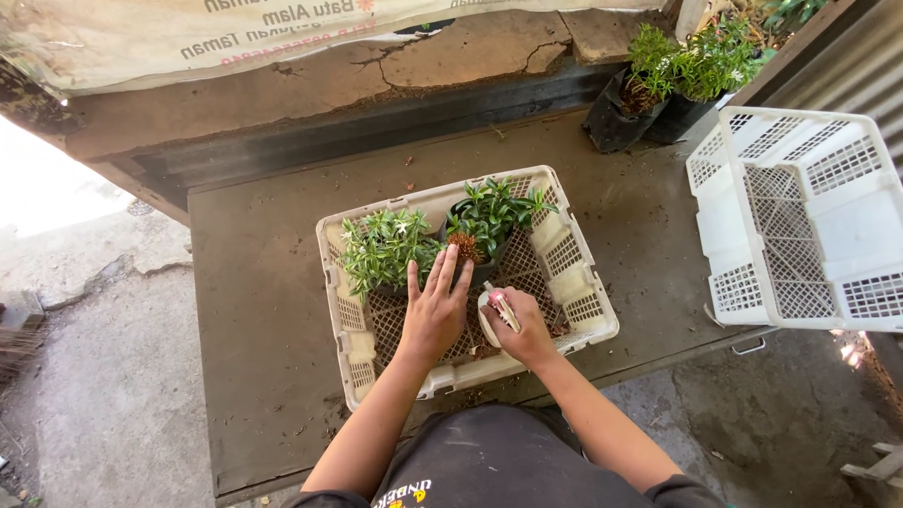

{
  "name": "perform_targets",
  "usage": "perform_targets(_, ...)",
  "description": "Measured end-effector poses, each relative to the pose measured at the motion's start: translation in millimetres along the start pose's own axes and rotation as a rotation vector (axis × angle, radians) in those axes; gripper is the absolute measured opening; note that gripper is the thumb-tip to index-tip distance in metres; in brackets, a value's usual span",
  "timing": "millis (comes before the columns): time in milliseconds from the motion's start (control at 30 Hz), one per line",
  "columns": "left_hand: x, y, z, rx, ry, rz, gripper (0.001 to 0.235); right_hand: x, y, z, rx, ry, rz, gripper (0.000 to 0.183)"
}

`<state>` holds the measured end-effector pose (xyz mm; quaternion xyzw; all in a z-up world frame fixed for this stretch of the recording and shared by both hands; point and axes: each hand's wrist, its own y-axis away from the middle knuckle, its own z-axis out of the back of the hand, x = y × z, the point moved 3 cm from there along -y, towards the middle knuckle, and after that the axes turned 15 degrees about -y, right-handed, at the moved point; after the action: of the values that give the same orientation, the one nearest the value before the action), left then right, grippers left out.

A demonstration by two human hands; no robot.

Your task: The person sprays water onto potted plants with a spray bottle, touching and turning the foliage while spraying, and arranges the pots inside a plastic crate on the work table.

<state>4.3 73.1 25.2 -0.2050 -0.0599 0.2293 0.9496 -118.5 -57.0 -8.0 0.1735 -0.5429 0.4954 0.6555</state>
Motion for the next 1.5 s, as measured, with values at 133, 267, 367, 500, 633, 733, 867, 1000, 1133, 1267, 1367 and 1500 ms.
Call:
perform_targets(133, -3, 0, 2, 0.055, 0.029, -0.019, 0.064, 29, -10, 2, 0.027, -0.018, -0.016, 0.026)
perform_targets(267, -1, 2, -3, 0.042, 0.000, -0.009, 0.065, 22, -9, -1, 0.044, -0.074, 0.035, 0.031)
perform_targets(367, -1, 4, -7, 0.007, 0.022, 0.007, 0.064, 12, -8, -1, 0.037, -0.020, -0.047, 0.027)
perform_targets(500, 3, -3, -8, -0.032, -0.036, 0.037, 0.063, 41, -15, 4, 0.031, 0.066, 0.090, 0.032)
perform_targets(633, 7, -8, -2, -0.046, 0.059, 0.104, 0.067, 16, -6, 1, -0.003, 0.040, 0.201, 0.031)
perform_targets(733, 8, -13, -2, -0.041, 0.093, 0.162, 0.069, 11, -8, 3, -0.019, 0.029, 0.075, 0.024)
perform_targets(867, 10, -19, 0, -0.049, 0.153, 0.217, 0.066, 27, -8, 2, -0.001, 0.029, 0.138, 0.029)
perform_targets(1000, 15, -24, -5, -0.007, 0.195, 0.289, 0.063, 1, 0, -2, -0.026, 0.027, 0.115, 0.022)
perform_targets(1133, 13, -28, 7, -0.020, 0.223, 0.295, 0.053, 24, -10, 3, -0.005, 0.036, 0.050, 0.023)
perform_targets(1267, 13, -26, 11, -0.070, 0.305, 0.328, 0.033, 18, -7, -2, -0.019, 0.001, 0.173, 0.028)
perform_targets(1367, 12, -21, 8, -0.083, 0.337, 0.349, 0.025, -2, -2, -3, -0.025, 0.019, 0.125, 0.023)
perform_targets(1500, 9, -18, 9, -0.140, 0.265, 0.327, 0.037, 6, -6, -1, 0.014, 0.016, 0.070, 0.030)
